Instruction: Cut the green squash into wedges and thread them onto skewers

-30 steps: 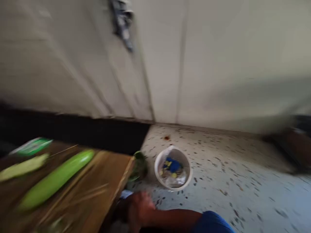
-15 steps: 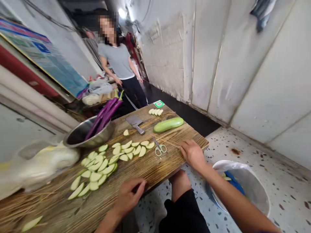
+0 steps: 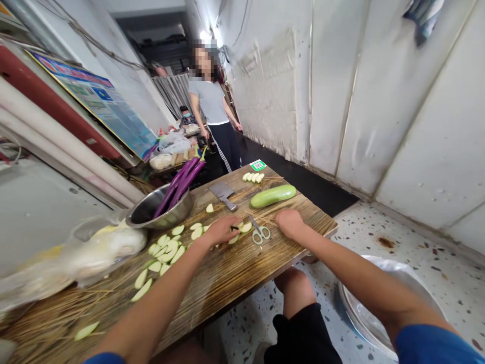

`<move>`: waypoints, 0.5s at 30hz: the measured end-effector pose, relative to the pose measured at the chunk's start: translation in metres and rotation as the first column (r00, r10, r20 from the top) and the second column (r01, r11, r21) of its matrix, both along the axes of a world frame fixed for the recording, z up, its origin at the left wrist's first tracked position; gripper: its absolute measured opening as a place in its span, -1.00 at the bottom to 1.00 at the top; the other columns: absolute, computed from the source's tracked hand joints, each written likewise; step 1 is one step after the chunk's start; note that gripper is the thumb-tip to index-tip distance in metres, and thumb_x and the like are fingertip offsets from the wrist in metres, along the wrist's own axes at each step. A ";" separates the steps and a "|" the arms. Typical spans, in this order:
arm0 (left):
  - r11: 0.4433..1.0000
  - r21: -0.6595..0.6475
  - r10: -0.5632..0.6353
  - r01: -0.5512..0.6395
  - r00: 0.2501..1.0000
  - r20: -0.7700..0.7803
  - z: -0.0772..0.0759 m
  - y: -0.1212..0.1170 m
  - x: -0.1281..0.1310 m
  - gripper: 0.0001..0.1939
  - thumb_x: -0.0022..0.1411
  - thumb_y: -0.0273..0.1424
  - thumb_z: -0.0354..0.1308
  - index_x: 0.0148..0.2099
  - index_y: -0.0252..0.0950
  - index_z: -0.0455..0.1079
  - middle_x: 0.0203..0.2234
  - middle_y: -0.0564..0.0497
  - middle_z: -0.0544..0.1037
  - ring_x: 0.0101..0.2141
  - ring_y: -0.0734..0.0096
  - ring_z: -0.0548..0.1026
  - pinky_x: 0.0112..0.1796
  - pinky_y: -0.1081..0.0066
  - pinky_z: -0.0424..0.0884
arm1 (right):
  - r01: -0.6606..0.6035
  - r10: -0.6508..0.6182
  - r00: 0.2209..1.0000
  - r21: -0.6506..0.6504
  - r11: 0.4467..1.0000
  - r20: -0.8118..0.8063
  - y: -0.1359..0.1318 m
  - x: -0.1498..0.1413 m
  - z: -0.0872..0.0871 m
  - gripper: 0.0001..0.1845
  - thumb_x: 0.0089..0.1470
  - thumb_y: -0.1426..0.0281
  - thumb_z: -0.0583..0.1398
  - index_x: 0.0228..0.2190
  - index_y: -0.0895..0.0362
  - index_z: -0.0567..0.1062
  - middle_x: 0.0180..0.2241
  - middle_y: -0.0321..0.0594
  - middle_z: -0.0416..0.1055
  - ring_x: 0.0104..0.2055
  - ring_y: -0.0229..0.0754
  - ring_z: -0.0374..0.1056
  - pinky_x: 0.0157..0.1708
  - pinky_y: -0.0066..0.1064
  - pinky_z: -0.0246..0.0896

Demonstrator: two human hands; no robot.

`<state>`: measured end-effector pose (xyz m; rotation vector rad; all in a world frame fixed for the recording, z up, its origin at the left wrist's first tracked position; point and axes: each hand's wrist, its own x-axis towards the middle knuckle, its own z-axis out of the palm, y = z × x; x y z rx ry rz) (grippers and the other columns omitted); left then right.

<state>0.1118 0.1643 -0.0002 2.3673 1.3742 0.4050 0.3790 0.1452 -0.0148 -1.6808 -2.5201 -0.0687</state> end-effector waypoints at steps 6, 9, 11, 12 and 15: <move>0.993 -0.089 -0.089 0.083 0.993 -0.076 0.007 0.019 0.001 -0.45 -0.07 -0.32 0.21 0.05 -0.17 0.33 -0.22 -0.02 0.51 -0.27 0.20 0.42 -0.22 0.37 0.27 | 0.013 -0.011 0.998 0.045 0.999 -0.054 -0.010 0.002 0.017 -0.85 -0.08 0.57 0.03 -0.44 0.31 0.40 -0.45 0.03 0.40 -0.40 -0.11 0.32 -0.42 -0.40 0.08; 0.992 -0.069 -0.116 0.110 0.989 -0.089 0.008 0.023 0.005 -0.59 -0.11 -0.35 0.23 -0.11 -0.20 0.44 -0.32 0.00 0.51 -0.31 0.22 0.41 -0.26 0.38 0.26 | 0.029 -0.018 0.992 0.082 0.996 -0.125 -0.030 0.001 0.027 -0.86 -0.03 0.51 0.01 -0.44 0.25 0.37 -0.44 -0.07 0.40 -0.42 -0.19 0.31 -0.41 -0.45 0.09; 0.994 -0.048 -0.100 0.095 0.991 -0.095 0.005 0.023 0.006 -0.70 -0.12 -0.35 0.24 -0.24 -0.22 0.48 -0.34 -0.01 0.50 -0.29 0.22 0.41 -0.25 0.38 0.25 | 0.039 -0.020 0.977 0.088 0.995 -0.212 -0.049 -0.003 0.028 -0.86 -0.02 0.51 -0.01 -0.49 0.19 0.34 -0.49 -0.18 0.38 -0.46 -0.27 0.29 -0.43 -0.50 0.10; 0.997 -0.038 -0.069 0.066 0.994 -0.089 0.003 0.023 0.006 -0.72 -0.13 -0.35 0.24 -0.26 -0.23 0.47 -0.33 -0.02 0.50 -0.28 0.21 0.40 -0.25 0.38 0.26 | 0.042 -0.018 0.958 0.078 0.996 -0.285 -0.059 -0.006 0.027 -0.86 -0.04 0.51 -0.01 -0.52 0.16 0.33 -0.52 -0.25 0.37 -0.49 -0.30 0.28 -0.45 -0.52 0.11; 0.998 -0.001 0.055 -0.055 0.998 -0.017 -0.004 0.018 0.002 -0.69 -0.10 -0.39 0.21 -0.21 -0.24 0.43 -0.26 -0.04 0.49 -0.24 0.21 0.40 -0.21 0.34 0.26 | 0.026 -0.057 0.702 -0.055 0.998 -0.710 -0.090 -0.021 0.019 -0.90 -0.09 0.49 0.03 -0.55 0.12 0.31 -0.57 -0.33 0.34 -0.52 -0.30 0.27 -0.47 -0.51 0.15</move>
